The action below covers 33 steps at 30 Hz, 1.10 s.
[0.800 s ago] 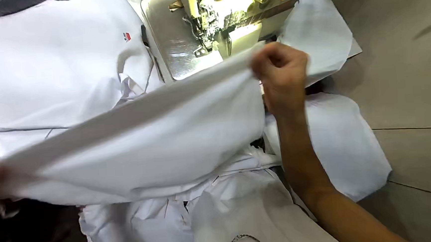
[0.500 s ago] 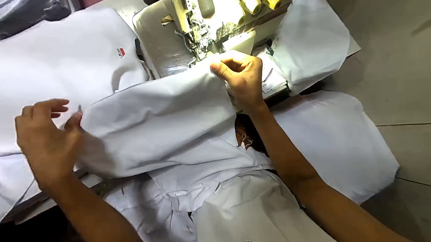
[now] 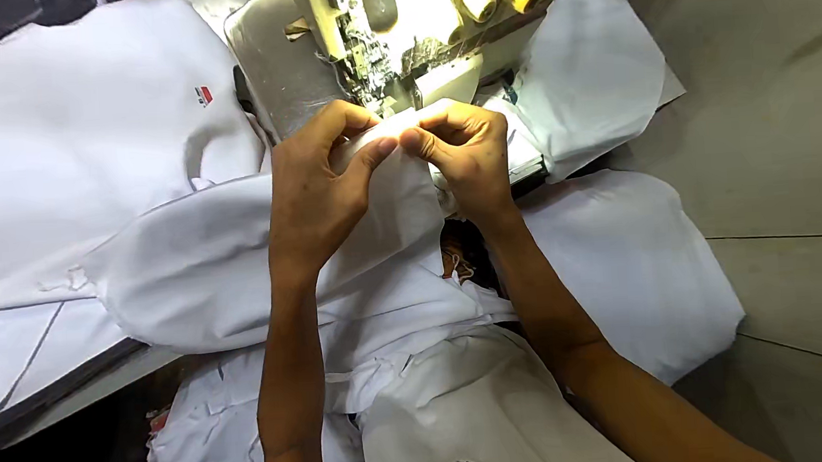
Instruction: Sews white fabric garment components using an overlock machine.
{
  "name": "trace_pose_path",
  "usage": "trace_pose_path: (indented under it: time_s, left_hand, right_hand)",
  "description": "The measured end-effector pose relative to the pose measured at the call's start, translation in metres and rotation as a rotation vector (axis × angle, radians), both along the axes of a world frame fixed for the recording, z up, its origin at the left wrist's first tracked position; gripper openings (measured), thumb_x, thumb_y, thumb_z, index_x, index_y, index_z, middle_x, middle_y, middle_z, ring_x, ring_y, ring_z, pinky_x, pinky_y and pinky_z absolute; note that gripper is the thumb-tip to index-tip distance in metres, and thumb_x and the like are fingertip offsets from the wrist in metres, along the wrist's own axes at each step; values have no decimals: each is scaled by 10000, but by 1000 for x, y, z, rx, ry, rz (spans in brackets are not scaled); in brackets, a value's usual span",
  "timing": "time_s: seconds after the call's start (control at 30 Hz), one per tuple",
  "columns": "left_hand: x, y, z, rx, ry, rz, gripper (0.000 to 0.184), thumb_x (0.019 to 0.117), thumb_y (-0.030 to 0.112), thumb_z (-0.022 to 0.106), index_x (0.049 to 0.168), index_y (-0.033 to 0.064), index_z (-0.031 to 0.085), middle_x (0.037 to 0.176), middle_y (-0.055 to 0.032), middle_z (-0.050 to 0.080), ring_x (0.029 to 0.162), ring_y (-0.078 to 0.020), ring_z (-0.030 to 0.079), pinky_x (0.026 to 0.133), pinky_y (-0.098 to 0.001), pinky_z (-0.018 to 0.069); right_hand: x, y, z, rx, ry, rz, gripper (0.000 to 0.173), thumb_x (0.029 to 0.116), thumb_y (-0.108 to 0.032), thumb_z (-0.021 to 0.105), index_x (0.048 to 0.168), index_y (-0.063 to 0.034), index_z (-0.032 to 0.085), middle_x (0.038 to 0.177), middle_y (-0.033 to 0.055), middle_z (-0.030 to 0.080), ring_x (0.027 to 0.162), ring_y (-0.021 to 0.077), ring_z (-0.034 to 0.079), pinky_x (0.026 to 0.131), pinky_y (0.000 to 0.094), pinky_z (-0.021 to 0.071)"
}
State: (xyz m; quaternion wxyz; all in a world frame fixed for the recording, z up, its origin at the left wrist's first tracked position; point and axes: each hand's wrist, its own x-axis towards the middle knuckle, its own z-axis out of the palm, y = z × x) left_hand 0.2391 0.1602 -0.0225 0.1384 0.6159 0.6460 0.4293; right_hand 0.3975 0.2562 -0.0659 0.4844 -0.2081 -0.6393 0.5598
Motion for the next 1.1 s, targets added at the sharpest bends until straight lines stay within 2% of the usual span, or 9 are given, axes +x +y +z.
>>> trace_pose_path:
  time_s: [0.23,0.37,0.47,0.63,0.7,0.77,0.87,0.97,1.1]
  left_hand:
    - [10,-10,2,5,35,102,109,979,189,694,1027,92,708,935,1,683,799,-17,615,680,-157,482]
    - [13,-11,1,16,63,150,105,980,179,690,1019,91,734,946,0,708,828,-12,636,719,-157,499]
    - [16,-12,0,21,75,182,108,985,175,684,1020,89,738,945,-6,711,811,-19,635,706,-164,496]
    - [16,-12,-2,1,126,186,125,1007,180,646,1044,96,731,962,-21,707,842,-61,638,728,-219,489]
    - [14,-11,-3,-9,145,163,133,1008,183,638,1075,97,714,987,-28,707,880,-80,646,763,-242,500]
    - [14,-14,-6,-4,178,160,130,1001,183,648,1077,90,696,979,-47,702,867,-110,650,751,-267,511]
    - [17,-19,-14,-8,264,164,179,999,179,639,1135,64,656,916,-97,658,776,-199,627,671,-351,502]
    - [16,-19,-19,-26,311,186,242,998,192,626,1203,64,622,837,-91,616,697,-230,591,599,-380,462]
    - [13,-16,-22,-15,332,196,237,986,157,609,1202,60,601,707,-58,529,573,-211,497,509,-348,372]
  right_hand:
    - [0,-1,-2,-66,19,9,77,902,8,741,971,40,728,870,70,738,770,85,703,724,235,606]
    - [-1,-3,-3,-88,13,-10,61,901,5,745,953,33,732,854,70,739,759,87,706,719,236,608]
    - [-1,-4,-4,-99,3,-29,61,901,-11,754,941,30,733,842,72,734,743,92,698,705,237,599]
    - [-3,-5,-6,-82,-7,-50,77,899,-21,761,953,26,733,849,70,738,741,92,702,699,238,604]
    - [-5,-6,-9,-25,-20,-97,90,900,-32,765,964,23,733,849,63,732,712,73,671,653,215,570]
    - [-6,-8,-14,25,-59,-166,98,907,-44,762,976,20,735,824,51,720,654,44,622,581,189,513]
    - [-2,-23,-15,40,-201,-241,101,967,-86,701,1022,-1,692,714,26,585,523,31,456,451,156,360]
    - [-6,-31,-14,50,-253,-295,115,979,-99,687,1059,-16,694,702,17,568,506,30,428,431,155,327]
    - [-14,-34,-11,19,-248,-302,181,985,-76,657,1152,-6,659,633,8,481,462,52,372,400,171,285]
